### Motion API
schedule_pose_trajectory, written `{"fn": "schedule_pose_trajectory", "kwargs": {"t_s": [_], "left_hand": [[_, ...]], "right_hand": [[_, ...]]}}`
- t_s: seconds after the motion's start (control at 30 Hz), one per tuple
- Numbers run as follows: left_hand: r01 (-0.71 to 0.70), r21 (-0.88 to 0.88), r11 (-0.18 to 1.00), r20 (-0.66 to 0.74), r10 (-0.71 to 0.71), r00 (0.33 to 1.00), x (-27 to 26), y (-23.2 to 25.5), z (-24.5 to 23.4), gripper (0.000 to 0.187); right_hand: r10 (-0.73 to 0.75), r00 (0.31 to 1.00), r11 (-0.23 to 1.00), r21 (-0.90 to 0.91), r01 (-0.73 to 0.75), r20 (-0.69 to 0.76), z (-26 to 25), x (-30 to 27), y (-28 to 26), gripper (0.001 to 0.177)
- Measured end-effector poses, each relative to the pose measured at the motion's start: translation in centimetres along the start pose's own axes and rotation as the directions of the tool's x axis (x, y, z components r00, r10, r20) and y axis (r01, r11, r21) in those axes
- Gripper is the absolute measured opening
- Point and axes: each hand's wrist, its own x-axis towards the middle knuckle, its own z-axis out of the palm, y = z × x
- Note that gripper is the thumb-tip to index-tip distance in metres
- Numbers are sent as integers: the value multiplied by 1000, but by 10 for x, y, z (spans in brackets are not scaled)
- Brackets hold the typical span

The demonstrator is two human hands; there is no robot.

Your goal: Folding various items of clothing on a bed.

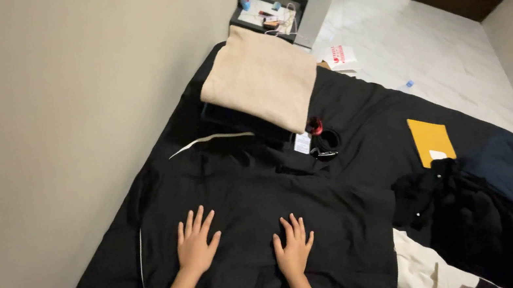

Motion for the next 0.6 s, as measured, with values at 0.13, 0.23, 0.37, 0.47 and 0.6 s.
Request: {"fn": "schedule_pose_trajectory", "kwargs": {"t_s": [0.13, 0.23, 0.37, 0.47, 0.6], "left_hand": [[-34, 12, 999, -26, 34, 999, 4, -23, -6, 69], [-41, 15, 999, -46, 42, 998, 21, -21, -8, 71], [-17, 91, 996, -42, 21, 999, 43, -23, -2, 70], [-26, 128, 991, -35, 31, 999, 57, -25, -1, 70], [-66, 156, 986, -9, 69, 998, 74, -25, 2, 70]], "right_hand": [[1, 1000, 1000, 6, 0, -8, 2, 2, 0, 52], [10, 1000, 1000, -5, -10, -20, -1, 0, 4, 52], [13, 1000, 1000, 8, -13, 9, -2, 0, -1, 53], [31, 999, 999, 21, -31, 13, -1, 0, -3, 52], [19, 1000, 1000, -4, -19, -2, 0, 1, -2, 52]]}}
